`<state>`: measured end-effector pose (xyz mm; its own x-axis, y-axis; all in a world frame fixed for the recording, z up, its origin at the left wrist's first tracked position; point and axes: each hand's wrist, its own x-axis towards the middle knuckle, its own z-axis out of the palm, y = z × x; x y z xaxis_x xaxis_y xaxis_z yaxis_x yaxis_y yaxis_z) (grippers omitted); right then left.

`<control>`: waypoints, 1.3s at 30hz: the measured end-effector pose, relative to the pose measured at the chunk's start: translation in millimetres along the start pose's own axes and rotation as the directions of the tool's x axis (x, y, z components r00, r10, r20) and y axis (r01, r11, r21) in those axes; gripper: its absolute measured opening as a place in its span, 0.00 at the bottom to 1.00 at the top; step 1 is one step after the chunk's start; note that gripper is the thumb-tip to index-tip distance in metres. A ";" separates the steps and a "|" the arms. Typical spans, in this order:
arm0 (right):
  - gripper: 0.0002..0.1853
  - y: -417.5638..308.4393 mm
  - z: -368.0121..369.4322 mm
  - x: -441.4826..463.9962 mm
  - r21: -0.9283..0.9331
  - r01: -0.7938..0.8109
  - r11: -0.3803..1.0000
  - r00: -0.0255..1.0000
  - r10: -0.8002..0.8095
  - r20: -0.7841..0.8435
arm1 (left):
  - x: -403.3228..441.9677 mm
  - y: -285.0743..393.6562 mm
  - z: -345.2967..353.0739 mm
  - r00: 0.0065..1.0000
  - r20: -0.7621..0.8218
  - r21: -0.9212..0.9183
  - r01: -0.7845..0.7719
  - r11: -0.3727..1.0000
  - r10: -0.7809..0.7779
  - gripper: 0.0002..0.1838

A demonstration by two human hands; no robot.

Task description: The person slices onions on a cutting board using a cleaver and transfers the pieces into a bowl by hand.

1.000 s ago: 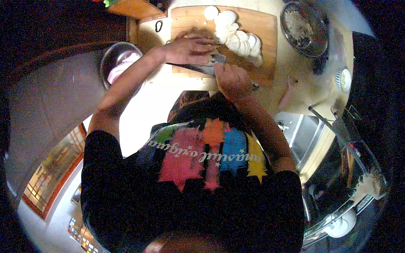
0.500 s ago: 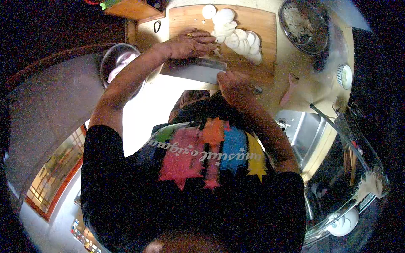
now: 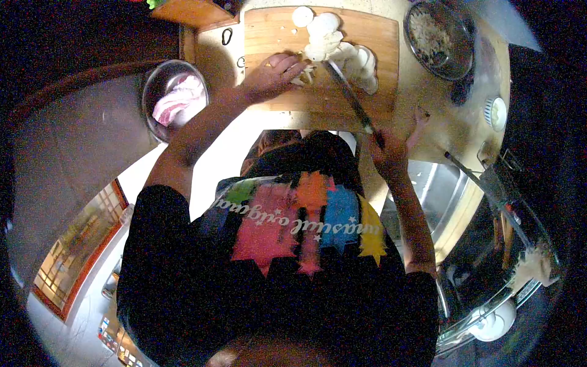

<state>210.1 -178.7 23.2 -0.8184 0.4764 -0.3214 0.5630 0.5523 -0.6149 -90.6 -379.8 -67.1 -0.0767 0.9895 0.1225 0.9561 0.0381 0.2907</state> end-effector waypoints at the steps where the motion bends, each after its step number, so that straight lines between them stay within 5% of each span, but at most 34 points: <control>1: 0.08 0.2 3.6 1.7 -0.001 0.005 1.000 1.000 -0.005 0.004 | -5.1 7.2 6.7 1.000 -0.001 0.002 0.006 1.000 -0.006 0.39; 4: 0.11 4.5 22.9 8.5 0.068 0.016 0.998 1.000 -0.015 -0.021 | -10.9 41.2 9.1 0.896 -0.151 -0.015 0.419 0.908 -0.417 0.37; 7: 0.10 2.3 37.3 12.5 0.001 0.079 0.997 0.997 -0.079 -0.025 | -0.3 66.8 22.9 0.702 -0.282 -0.048 0.670 0.740 -0.654 0.36; 10: 0.08 -15.4 42.6 12.8 -0.059 0.080 0.995 0.995 -0.083 -0.053 | 10.5 71.5 37.2 0.593 -0.346 -0.077 0.754 0.652 -0.727 0.37; 13: 0.09 -25.9 41.5 10.4 -0.100 -0.016 0.995 1.000 0.019 0.021 | 13.7 74.8 36.4 0.544 -0.292 -0.147 0.787 0.599 -0.787 0.37; 18: 0.10 -20.6 46.6 5.8 0.125 -0.123 0.985 0.990 0.114 0.078 | 12.5 80.3 28.3 0.558 -0.289 -0.177 0.767 0.617 -0.778 0.43; 25: 0.07 -9.0 44.9 -3.0 0.015 -0.085 0.996 0.994 0.084 0.066 | 5.2 77.3 35.0 0.608 -0.317 -0.203 0.706 0.678 -0.728 0.50; 30: 0.08 2.3 56.3 -7.3 0.309 -0.115 0.944 0.983 0.063 0.172 | 5.2 78.2 29.3 0.615 -0.316 -0.224 0.692 0.687 -0.722 0.50; 37: 0.08 -27.8 33.3 11.2 0.194 -0.222 0.955 0.969 0.196 0.149 | 10.5 79.4 24.1 0.583 -0.236 -0.227 0.745 0.627 -0.778 0.43; 39: 0.10 -21.0 43.8 22.8 0.020 0.025 0.999 1.000 -0.025 0.012 | 8.7 79.1 28.8 0.581 -0.264 -0.210 0.745 0.633 -0.770 0.42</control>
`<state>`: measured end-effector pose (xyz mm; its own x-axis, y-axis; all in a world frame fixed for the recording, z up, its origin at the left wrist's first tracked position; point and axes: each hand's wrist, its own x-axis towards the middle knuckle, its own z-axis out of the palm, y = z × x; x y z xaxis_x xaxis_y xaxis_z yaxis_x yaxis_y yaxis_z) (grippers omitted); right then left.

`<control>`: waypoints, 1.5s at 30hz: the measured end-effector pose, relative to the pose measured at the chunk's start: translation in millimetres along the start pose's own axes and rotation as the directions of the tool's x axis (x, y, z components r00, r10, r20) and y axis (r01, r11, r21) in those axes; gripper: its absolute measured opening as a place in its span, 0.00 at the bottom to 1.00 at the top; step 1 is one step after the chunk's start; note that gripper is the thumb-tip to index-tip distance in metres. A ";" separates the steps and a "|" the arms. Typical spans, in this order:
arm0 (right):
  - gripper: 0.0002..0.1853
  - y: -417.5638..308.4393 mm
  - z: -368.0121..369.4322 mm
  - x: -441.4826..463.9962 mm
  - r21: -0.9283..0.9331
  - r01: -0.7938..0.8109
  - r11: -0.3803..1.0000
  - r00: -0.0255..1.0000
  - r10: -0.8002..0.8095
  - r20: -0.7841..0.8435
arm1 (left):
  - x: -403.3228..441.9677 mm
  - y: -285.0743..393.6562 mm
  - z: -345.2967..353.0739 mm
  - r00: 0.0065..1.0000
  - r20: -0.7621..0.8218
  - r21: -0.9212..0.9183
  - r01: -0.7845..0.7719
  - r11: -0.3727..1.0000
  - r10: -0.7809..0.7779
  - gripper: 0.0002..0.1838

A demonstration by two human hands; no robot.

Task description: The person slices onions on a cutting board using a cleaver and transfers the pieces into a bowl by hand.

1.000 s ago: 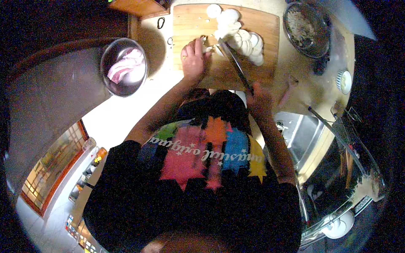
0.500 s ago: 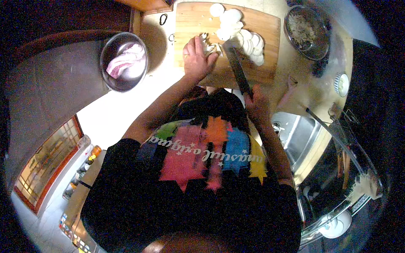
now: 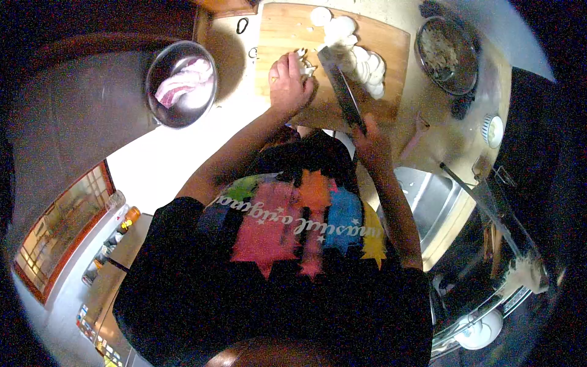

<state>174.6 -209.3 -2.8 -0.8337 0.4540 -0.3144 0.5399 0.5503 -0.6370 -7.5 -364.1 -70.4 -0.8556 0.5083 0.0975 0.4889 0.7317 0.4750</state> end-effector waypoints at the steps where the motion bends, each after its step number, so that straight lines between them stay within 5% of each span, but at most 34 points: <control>1: 0.10 -3.9 1.5 9.3 -0.001 0.002 1.000 1.000 -0.002 0.002 | 0.0 -0.9 1.5 1.000 -0.025 0.014 -0.016 1.000 0.016 0.41; 4: 0.14 -23.7 1.4 30.1 0.045 0.066 0.997 0.998 -0.067 0.017 | 1.7 -2.0 2.9 1.000 -0.014 0.068 -0.025 0.997 0.026 0.41; 13: 0.15 -77.1 -10.8 41.0 -0.275 0.145 0.951 0.985 -0.114 0.127 | 1.2 -17.4 -7.9 0.990 -0.059 -0.093 -0.130 0.987 0.125 0.39; 15: 0.15 -90.5 -9.1 47.0 -0.475 0.138 0.869 0.966 -0.012 0.258 | 0.5 -21.2 -3.6 0.990 -0.031 -0.058 -0.137 0.989 0.136 0.37; 19: 0.15 -88.9 11.4 65.7 -0.439 0.113 0.891 0.947 0.038 0.320 | 0.7 -18.7 -4.9 0.992 0.005 -0.021 -0.129 0.991 0.129 0.33; 27: 0.16 -72.2 17.2 68.6 -0.323 0.128 0.938 0.984 -0.080 0.157 | 0.5 -19.0 -10.5 0.991 -0.098 -0.151 -0.107 0.983 0.093 0.30; 34: 0.14 -91.9 19.9 71.7 -0.434 0.213 0.875 0.953 -0.088 0.289 | -0.2 -27.3 1.1 0.991 -0.016 -0.075 -0.133 0.988 0.132 0.30; 42: 0.13 -88.3 23.4 75.6 -0.257 0.212 0.943 0.976 -0.189 0.112 | -4.3 -27.3 -13.0 0.995 -0.053 -0.257 -0.093 0.962 0.082 0.26; 45: 0.14 -87.9 14.3 69.0 -0.341 0.246 0.907 0.956 -0.169 0.240 | -7.4 -28.1 -12.8 0.997 -0.016 -0.227 -0.073 0.971 0.072 0.24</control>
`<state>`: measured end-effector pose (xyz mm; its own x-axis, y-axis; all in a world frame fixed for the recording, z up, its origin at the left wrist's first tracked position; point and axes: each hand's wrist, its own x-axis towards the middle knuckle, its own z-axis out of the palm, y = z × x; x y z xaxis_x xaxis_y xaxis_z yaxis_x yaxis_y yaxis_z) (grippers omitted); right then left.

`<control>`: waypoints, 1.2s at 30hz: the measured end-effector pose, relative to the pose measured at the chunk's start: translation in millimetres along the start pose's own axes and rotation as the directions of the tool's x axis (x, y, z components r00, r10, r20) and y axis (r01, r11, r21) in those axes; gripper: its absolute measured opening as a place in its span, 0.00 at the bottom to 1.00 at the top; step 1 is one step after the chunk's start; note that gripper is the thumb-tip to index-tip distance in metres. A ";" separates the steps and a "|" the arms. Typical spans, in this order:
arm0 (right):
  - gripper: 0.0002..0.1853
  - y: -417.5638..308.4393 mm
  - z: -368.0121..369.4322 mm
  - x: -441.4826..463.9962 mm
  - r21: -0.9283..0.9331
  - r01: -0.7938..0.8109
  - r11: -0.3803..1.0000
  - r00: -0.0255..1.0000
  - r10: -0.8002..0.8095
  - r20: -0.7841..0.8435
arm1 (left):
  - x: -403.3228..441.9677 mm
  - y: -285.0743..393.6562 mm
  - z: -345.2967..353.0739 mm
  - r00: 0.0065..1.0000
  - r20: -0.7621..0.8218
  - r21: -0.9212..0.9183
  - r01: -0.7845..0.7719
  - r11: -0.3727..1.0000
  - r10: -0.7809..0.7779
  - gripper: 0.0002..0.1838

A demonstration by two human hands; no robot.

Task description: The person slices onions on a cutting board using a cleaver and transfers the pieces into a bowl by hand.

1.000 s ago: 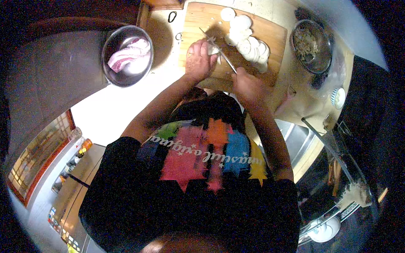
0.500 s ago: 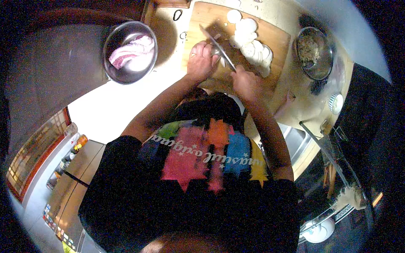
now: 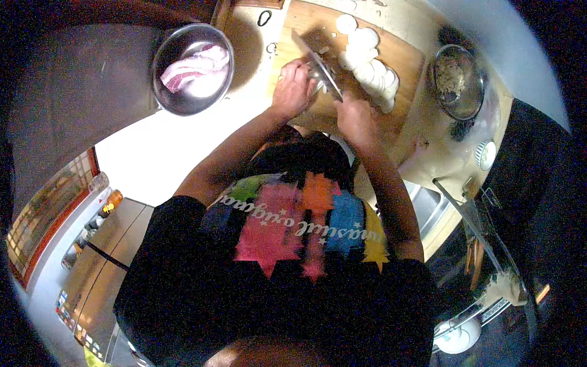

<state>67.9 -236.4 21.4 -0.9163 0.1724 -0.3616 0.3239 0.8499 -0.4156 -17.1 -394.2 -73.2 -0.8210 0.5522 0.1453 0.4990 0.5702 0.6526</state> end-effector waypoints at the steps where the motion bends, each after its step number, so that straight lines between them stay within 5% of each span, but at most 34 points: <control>1: 0.14 -1.4 -1.5 0.3 -0.004 -0.002 1.000 1.000 0.002 0.001 | 1.3 0.9 1.4 1.000 0.025 0.040 0.016 0.999 -0.017 0.24; 4: 0.14 -8.1 5.6 8.3 -0.082 -0.016 0.996 0.996 0.023 0.088 | 1.7 -4.7 2.7 0.999 0.018 0.041 -0.032 0.999 0.031 0.23; 12: 0.14 -13.9 15.5 21.0 0.162 -0.031 0.986 0.995 0.046 -0.092 | -1.9 -3.4 -3.6 1.000 -0.001 -0.057 -0.006 0.998 0.006 0.21; 18: 0.14 -23.3 2.9 6.2 -0.010 -0.015 1.000 0.998 0.016 0.056 | -3.9 -7.4 -4.1 0.999 -0.020 0.002 -0.036 0.999 0.036 0.15; 27: 0.16 -21.1 28.1 29.8 0.098 -0.061 0.993 0.992 0.071 -0.103 | -9.7 -8.5 -6.3 0.999 -0.019 -0.017 -0.038 0.999 0.038 0.15; 36: 0.15 -29.0 30.4 18.8 -0.012 -0.001 1.000 1.000 0.001 -0.002 | -10.9 -20.2 -4.7 0.996 0.025 0.041 -0.088 0.995 0.087 0.18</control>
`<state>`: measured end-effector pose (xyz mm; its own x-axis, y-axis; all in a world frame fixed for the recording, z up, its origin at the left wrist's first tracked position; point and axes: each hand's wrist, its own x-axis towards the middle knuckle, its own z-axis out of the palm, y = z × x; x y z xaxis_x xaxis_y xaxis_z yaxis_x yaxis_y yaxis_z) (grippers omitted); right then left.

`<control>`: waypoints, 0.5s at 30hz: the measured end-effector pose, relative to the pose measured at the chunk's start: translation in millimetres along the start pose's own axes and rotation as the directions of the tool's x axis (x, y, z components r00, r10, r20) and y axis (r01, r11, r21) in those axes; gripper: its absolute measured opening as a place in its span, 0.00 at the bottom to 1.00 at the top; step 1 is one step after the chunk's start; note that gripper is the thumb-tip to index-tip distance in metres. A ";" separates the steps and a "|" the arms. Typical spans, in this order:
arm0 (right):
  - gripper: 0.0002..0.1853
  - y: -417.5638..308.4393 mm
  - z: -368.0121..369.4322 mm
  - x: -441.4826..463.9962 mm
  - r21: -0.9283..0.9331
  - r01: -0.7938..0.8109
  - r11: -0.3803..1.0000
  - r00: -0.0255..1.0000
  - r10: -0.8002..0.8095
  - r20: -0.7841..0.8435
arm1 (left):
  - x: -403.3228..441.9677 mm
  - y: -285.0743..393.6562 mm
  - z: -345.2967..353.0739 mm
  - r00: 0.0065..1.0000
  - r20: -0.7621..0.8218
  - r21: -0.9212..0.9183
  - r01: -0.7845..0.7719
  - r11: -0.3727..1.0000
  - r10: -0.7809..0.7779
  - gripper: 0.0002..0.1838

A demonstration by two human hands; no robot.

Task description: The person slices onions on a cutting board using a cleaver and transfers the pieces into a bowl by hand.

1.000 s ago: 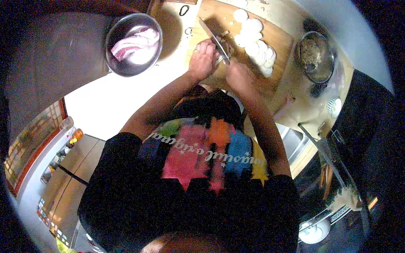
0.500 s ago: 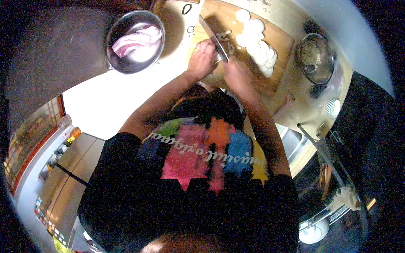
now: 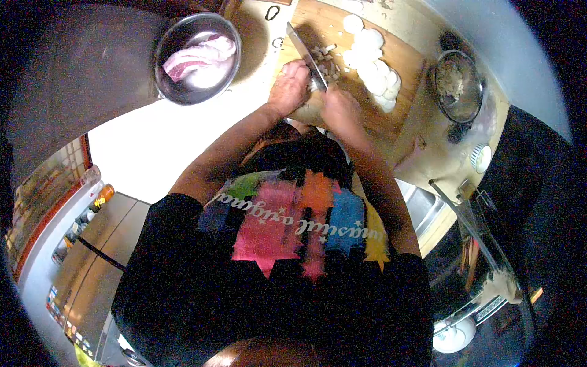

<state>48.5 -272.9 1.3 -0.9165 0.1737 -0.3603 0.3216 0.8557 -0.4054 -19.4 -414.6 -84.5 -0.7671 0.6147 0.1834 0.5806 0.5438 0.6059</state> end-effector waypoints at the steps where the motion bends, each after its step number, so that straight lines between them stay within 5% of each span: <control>1: 0.15 -2.1 3.6 1.5 0.021 0.004 1.000 1.000 -0.003 -0.027 | -1.6 1.4 -2.6 1.000 0.011 -0.001 0.001 1.000 -0.001 0.18; 5: 0.15 1.1 10.2 7.2 0.075 -0.036 0.997 0.995 0.042 -0.088 | -4.3 2.4 -5.4 0.998 0.062 -0.069 0.001 0.998 0.004 0.18; 8: 0.15 6.3 -2.8 3.3 0.099 -0.019 0.995 0.995 0.029 -0.094 | -4.9 2.6 -8.7 0.997 -0.064 -0.095 0.032 0.995 -0.039 0.17; 11: 0.16 2.3 -11.4 -7.5 0.044 0.025 0.999 0.999 -0.026 0.026 | -9.4 -1.0 -7.4 0.996 -0.084 -0.014 0.019 1.000 -0.020 0.16; 15: 0.16 -6.7 1.0 -4.2 0.016 0.014 1.000 1.000 -0.014 -0.015 | -10.0 -5.6 -7.0 1.000 -0.026 0.026 -0.017 1.000 0.017 0.16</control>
<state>50.4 -279.8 4.7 -0.9243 0.1696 -0.3418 0.3127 0.8501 -0.4238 -16.9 -427.7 -84.3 -0.7637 0.6092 0.2136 0.6001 0.5480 0.5827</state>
